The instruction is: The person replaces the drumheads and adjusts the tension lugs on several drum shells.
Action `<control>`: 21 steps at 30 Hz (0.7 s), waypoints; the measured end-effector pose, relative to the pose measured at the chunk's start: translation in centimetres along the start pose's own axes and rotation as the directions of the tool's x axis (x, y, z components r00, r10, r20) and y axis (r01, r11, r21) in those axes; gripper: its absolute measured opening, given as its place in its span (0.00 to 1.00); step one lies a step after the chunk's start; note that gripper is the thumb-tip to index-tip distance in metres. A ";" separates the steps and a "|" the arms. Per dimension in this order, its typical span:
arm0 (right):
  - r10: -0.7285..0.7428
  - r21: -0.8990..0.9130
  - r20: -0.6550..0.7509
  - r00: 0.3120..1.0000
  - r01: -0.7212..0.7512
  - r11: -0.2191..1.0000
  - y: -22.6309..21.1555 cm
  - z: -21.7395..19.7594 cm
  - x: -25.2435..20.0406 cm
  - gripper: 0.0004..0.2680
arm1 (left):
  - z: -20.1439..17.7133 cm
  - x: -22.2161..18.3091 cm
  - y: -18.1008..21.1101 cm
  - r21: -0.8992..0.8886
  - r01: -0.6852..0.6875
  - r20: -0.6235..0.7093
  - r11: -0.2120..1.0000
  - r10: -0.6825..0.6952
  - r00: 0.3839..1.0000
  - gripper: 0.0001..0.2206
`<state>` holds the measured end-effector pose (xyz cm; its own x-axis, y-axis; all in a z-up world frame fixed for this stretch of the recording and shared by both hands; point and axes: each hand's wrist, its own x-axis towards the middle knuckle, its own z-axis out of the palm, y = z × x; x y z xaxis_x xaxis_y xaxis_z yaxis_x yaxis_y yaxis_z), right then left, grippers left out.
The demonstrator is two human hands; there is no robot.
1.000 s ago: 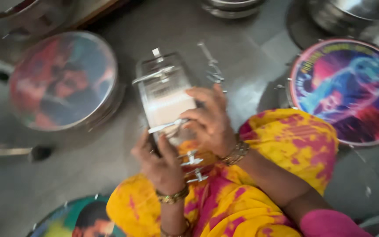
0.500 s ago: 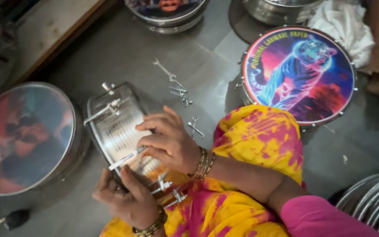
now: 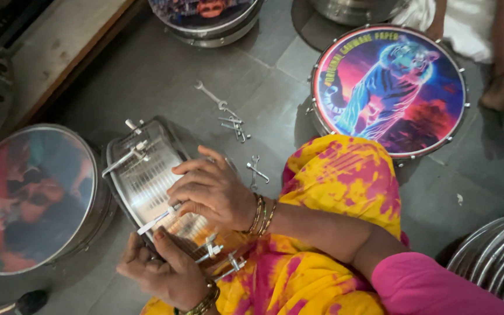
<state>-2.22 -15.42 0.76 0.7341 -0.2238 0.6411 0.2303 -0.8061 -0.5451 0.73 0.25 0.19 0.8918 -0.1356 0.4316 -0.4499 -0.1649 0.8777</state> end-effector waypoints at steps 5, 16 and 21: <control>-0.004 0.031 -0.016 1.000 0.004 1.000 -0.2 0.4 0.0 0.07 | -0.3 -0.1 -0.5 -0.027 0.122 0.003 0.992 -0.122 0.993 0.13; -0.123 0.202 0.117 0.985 0.098 0.974 3.3 -2.2 3.5 0.13 | -0.5 0.3 -0.1 -0.012 0.124 -0.047 0.992 -0.124 0.991 0.14; -0.136 -0.245 0.028 0.990 0.138 0.960 17.0 -5.3 6.6 0.04 | -0.7 0.0 0.1 -0.053 0.186 -0.033 0.981 -0.188 0.982 0.15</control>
<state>3.20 -33.50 -1.40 0.7139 -0.0967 0.6935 0.1661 -0.9387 -0.3020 0.73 0.91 0.42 0.9617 -0.0698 0.2652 -0.2725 -0.1350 0.9526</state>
